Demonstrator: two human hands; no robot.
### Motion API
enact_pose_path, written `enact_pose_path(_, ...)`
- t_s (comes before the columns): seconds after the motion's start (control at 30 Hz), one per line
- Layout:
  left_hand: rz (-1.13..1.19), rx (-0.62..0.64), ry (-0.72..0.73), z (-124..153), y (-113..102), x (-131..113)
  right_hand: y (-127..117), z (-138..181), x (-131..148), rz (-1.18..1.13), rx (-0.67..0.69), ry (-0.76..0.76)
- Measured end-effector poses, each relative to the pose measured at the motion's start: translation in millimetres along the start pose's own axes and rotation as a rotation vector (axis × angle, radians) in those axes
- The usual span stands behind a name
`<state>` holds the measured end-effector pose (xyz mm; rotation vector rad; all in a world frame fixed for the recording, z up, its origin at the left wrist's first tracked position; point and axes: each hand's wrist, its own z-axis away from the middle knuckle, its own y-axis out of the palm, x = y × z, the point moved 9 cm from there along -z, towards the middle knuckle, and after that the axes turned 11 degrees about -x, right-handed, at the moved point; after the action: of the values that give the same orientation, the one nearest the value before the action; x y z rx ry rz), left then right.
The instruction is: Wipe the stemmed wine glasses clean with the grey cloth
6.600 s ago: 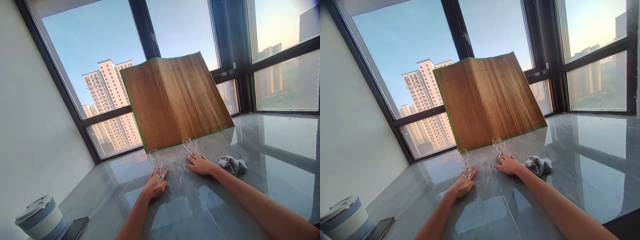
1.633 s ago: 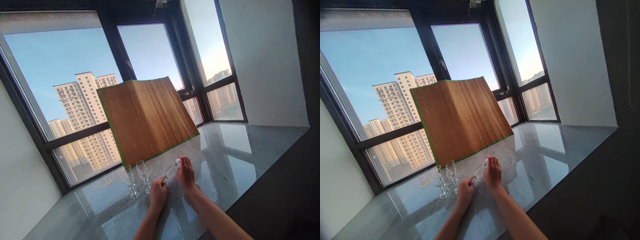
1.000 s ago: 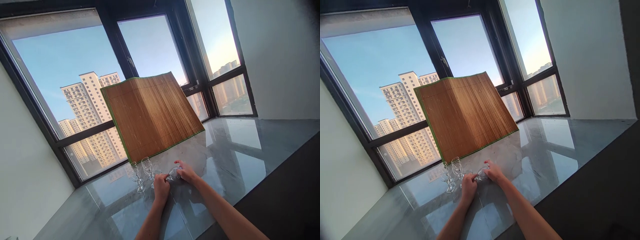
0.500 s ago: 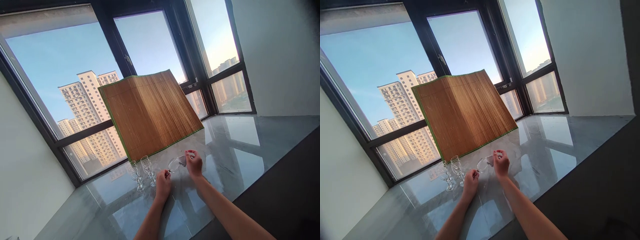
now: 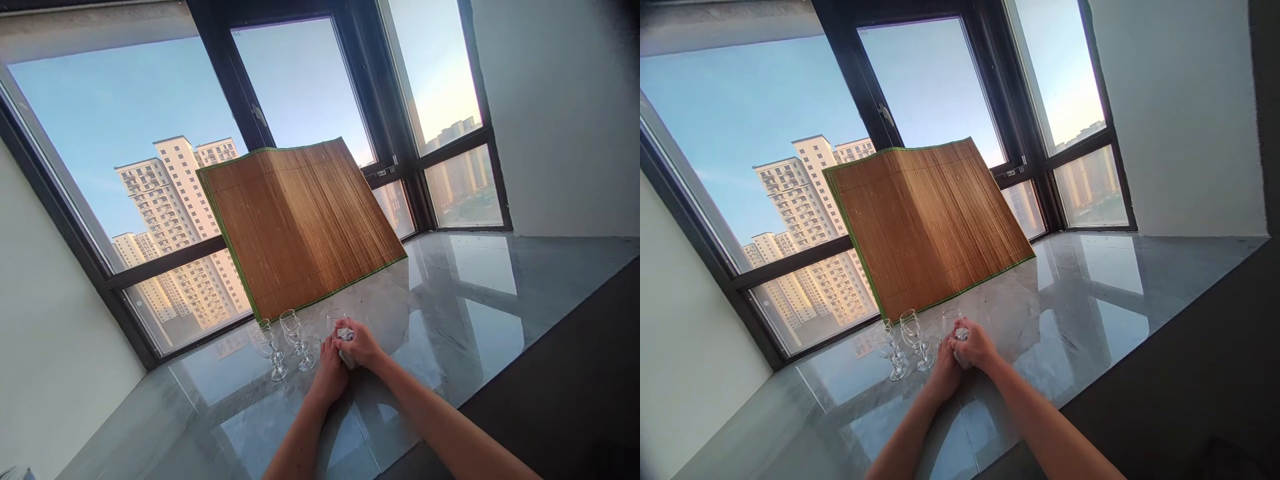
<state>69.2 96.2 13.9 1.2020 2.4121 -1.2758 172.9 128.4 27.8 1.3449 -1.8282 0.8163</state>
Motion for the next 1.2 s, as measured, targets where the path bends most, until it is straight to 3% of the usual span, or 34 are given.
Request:
enact_pose_path(0.1,-0.107,0.002,-0.028,6,-9,-12,-8,-2,-4,0.110,-0.062,-0.002)
enact_pose_path(0.23,-0.216,0.048,-0.110,34,-56,-32,-23,-8,-15,0.252,-0.161,0.061)
enact_pose_path(0.3,-0.326,-0.001,-0.119,57,-107,-31,-25,-12,-21,0.306,-0.183,0.090)
enact_pose_path(0.37,-0.484,-0.062,-0.209,85,-175,-8,-24,-18,-25,0.398,-0.189,0.108)
enact_pose_path(0.47,-0.810,-0.109,-0.469,138,-294,55,-15,-27,-31,0.478,-0.137,0.124)
enact_pose_path(0.53,-0.962,-0.064,-0.635,177,-364,99,-14,-31,-36,0.511,-0.126,0.141)
enact_pose_path(0.63,-1.037,0.008,-0.869,236,-436,158,-16,-34,-42,0.527,-0.079,0.107)
enact_pose_path(0.7,-0.970,0.016,-0.972,265,-455,187,-25,-32,-45,0.573,-0.056,0.090)
enact_pose_path(0.83,-0.861,-0.017,-1.046,283,-457,217,-54,-21,-36,0.711,-0.068,0.029)
enact_pose_path(0.93,-0.915,-0.007,-1.066,278,-458,220,-64,-11,-10,0.780,-0.067,-0.122)
enact_pose_path(1.03,-0.933,-0.006,-1.003,267,-461,216,-80,-1,25,0.810,-0.237,-0.238)
enact_pose_path(1.13,-0.936,-0.008,-0.960,264,-464,211,-91,21,63,0.653,-0.476,-0.297)
enact_pose_path(1.2,-0.966,-0.007,-0.925,264,-464,206,-76,48,93,0.438,-0.473,-0.402)
